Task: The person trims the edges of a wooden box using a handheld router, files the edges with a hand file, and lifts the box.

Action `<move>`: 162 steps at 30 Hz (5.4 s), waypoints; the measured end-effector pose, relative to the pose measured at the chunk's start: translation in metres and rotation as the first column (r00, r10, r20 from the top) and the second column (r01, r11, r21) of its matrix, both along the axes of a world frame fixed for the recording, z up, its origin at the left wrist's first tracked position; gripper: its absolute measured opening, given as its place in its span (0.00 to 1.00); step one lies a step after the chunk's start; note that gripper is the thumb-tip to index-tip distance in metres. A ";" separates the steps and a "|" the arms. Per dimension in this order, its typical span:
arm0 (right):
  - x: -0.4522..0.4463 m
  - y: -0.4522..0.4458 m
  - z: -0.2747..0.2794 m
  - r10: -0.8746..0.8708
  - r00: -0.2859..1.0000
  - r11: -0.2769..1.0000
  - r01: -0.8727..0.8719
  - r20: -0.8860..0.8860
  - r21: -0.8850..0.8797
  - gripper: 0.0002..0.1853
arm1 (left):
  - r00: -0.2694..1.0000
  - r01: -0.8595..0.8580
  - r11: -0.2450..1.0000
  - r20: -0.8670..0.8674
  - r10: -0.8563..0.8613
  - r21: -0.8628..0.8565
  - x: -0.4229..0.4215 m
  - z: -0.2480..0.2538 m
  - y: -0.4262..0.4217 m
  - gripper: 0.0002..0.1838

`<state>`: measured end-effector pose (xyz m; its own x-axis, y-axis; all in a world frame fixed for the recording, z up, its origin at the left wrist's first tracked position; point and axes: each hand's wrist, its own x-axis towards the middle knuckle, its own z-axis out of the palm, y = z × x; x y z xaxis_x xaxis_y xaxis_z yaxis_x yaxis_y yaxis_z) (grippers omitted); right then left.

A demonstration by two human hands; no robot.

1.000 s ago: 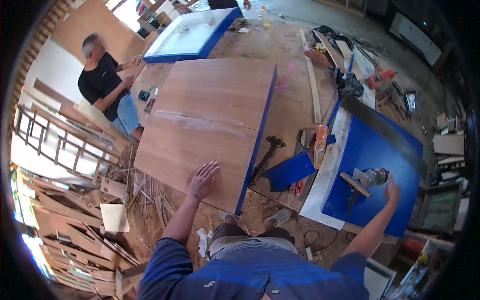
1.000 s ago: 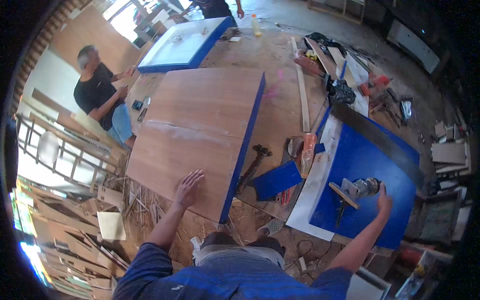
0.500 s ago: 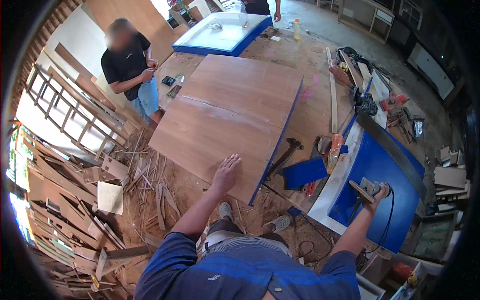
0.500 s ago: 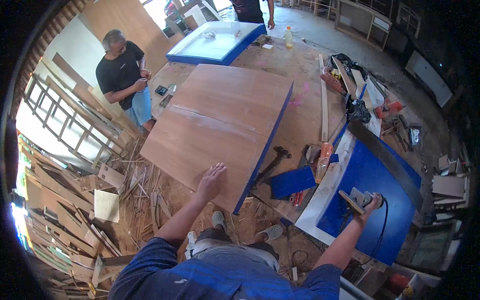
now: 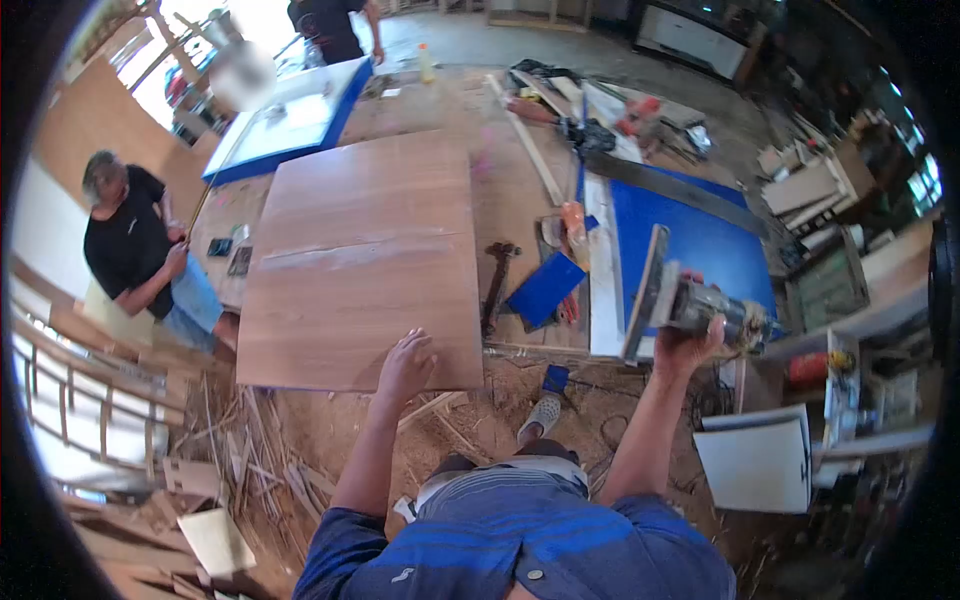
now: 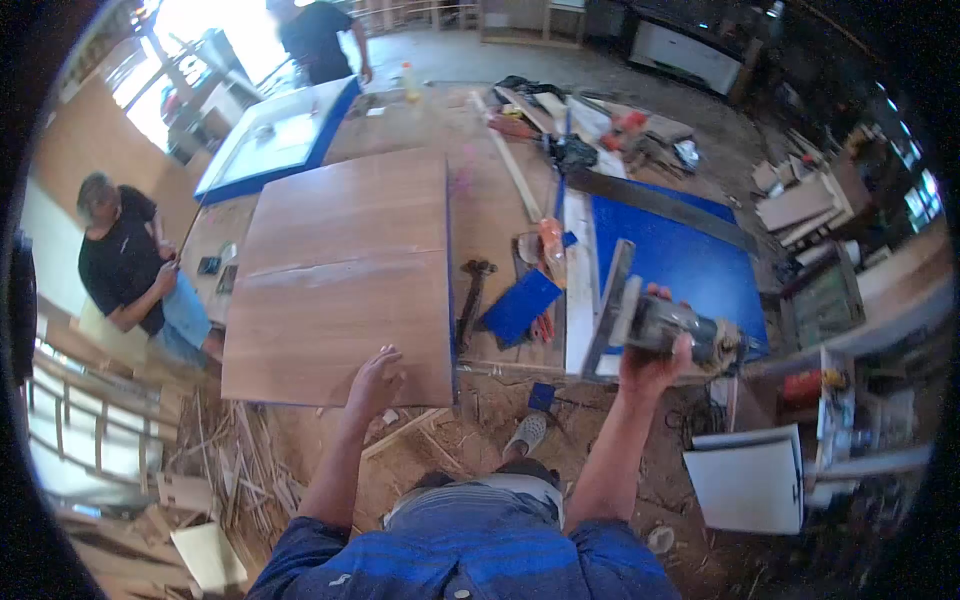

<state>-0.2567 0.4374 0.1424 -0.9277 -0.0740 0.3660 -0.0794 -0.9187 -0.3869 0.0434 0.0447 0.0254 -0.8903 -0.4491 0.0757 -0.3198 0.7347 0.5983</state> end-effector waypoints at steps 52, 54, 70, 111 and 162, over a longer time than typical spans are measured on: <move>0.178 -0.100 -0.097 0.585 -0.347 0.739 0.601 -0.733 0.305 0.12 | 0.444 -0.830 0.545 0.452 0.774 -0.118 0.475 -0.195 0.380 0.36; 0.175 -0.109 -0.103 0.568 -0.409 0.751 0.613 -0.714 0.247 0.11 | 0.362 -0.877 0.476 0.566 0.741 -0.062 0.484 -0.206 0.426 0.38; 0.181 -0.145 -0.129 0.493 -0.597 0.829 0.544 -0.633 0.132 0.13 | 0.359 -0.933 0.242 0.659 0.661 0.266 0.463 -0.182 0.366 0.35; 0.256 -0.272 -0.158 0.370 -0.633 0.906 0.409 -0.680 0.113 0.14 | 0.441 -0.568 0.336 -0.066 0.895 0.751 0.240 0.026 0.201 0.41; 0.368 -0.420 -0.151 0.321 -0.667 0.913 0.408 -0.672 0.031 0.12 | 0.965 -0.157 0.984 -0.226 0.135 -0.082 0.091 -0.104 0.126 0.36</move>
<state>0.1112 0.0176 -0.0088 0.8169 -0.4582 0.3503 -0.5629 -0.7658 0.3111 0.1340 0.1708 -0.0789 -0.7720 -0.5540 0.3118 -0.2974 0.7482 0.5930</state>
